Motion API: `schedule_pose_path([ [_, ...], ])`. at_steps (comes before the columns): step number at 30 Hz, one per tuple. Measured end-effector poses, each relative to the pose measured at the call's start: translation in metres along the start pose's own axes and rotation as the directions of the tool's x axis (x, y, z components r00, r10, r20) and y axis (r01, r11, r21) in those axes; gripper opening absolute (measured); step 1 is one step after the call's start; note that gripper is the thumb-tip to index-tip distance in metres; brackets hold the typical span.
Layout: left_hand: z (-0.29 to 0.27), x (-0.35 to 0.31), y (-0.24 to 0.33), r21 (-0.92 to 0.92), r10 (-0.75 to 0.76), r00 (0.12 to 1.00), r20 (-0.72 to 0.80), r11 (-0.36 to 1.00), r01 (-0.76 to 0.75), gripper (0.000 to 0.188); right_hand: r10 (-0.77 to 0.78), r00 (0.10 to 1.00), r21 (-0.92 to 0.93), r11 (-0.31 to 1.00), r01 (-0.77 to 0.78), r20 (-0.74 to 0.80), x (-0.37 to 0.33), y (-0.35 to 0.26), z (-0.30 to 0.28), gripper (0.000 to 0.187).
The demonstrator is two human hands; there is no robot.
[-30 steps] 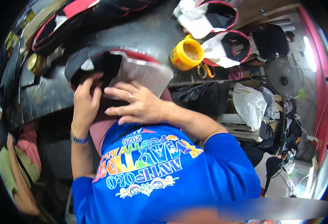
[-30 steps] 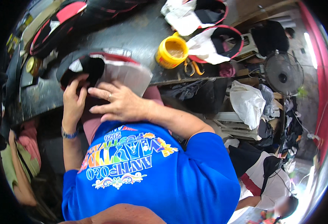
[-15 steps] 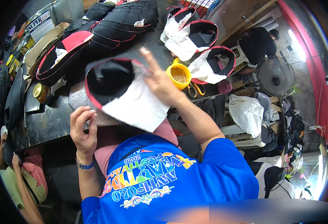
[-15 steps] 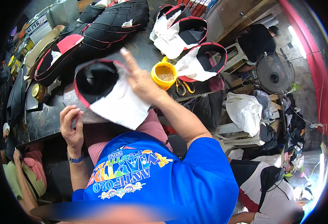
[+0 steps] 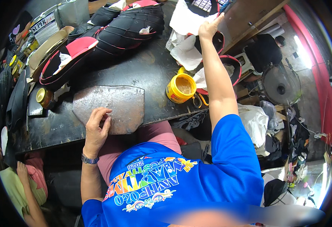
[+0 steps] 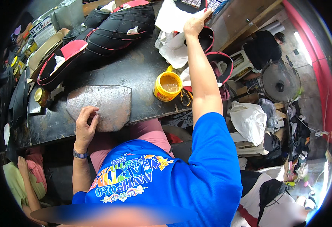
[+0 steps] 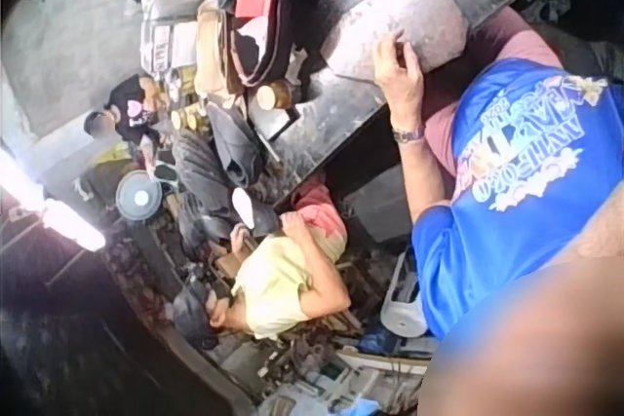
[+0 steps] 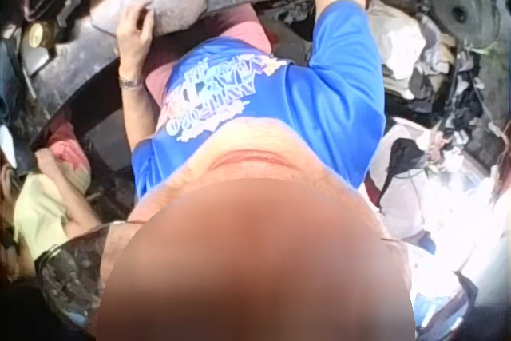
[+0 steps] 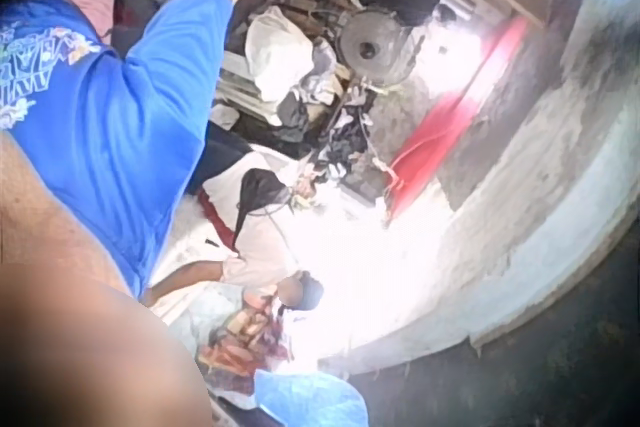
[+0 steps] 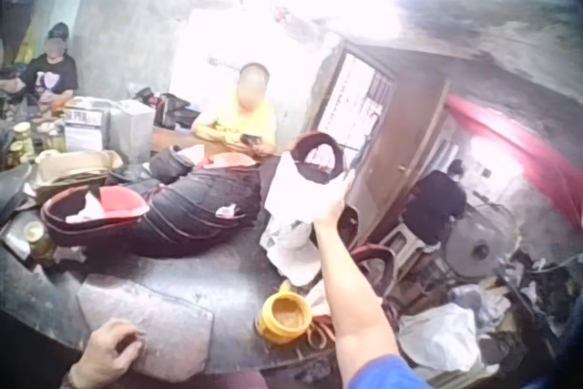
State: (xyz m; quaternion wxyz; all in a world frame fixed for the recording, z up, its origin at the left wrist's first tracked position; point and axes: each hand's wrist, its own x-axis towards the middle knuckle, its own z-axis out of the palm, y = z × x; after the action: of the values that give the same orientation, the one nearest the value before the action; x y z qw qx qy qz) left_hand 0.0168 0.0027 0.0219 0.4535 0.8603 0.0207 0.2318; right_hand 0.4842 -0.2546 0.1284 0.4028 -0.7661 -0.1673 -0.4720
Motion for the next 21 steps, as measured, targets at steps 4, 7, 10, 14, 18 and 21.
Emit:
schedule_pose_path([
  [4,0.001,-0.001,-0.003,-0.007,-0.022,1.000,-0.012,1.000,0.022,0.025,0.453,0.838,-0.450,0.844,-0.292,0.305,-0.004,0.010,0.027,0.095],
  [7,0.003,-0.004,-0.003,0.002,-0.012,0.999,-0.044,1.000,0.012,0.023,0.345,0.880,-0.428,0.884,-0.188,0.325,-0.008,0.004,0.036,0.094],
  [10,0.002,-0.003,-0.002,-0.010,-0.014,0.998,-0.066,1.000,0.014,0.023,0.329,0.882,-0.487,0.863,-0.135,0.338,-0.007,-0.002,0.034,0.110],
  [14,-0.015,0.009,0.002,-0.032,0.004,0.998,-0.058,0.999,-0.006,0.020,0.295,0.848,-0.402,0.909,-0.108,0.440,-0.011,-0.015,0.002,0.107],
  [18,-0.049,0.042,0.004,0.171,0.178,0.971,-0.158,0.974,-0.150,0.016,0.119,0.590,0.061,0.959,-0.276,0.798,-0.042,-0.043,-0.075,0.037],
  [21,-0.081,0.077,-0.002,0.385,0.301,0.914,-0.273,0.905,-0.183,0.018,-0.039,0.292,0.073,0.991,-0.109,0.956,-0.073,-0.064,-0.134,0.044],
])
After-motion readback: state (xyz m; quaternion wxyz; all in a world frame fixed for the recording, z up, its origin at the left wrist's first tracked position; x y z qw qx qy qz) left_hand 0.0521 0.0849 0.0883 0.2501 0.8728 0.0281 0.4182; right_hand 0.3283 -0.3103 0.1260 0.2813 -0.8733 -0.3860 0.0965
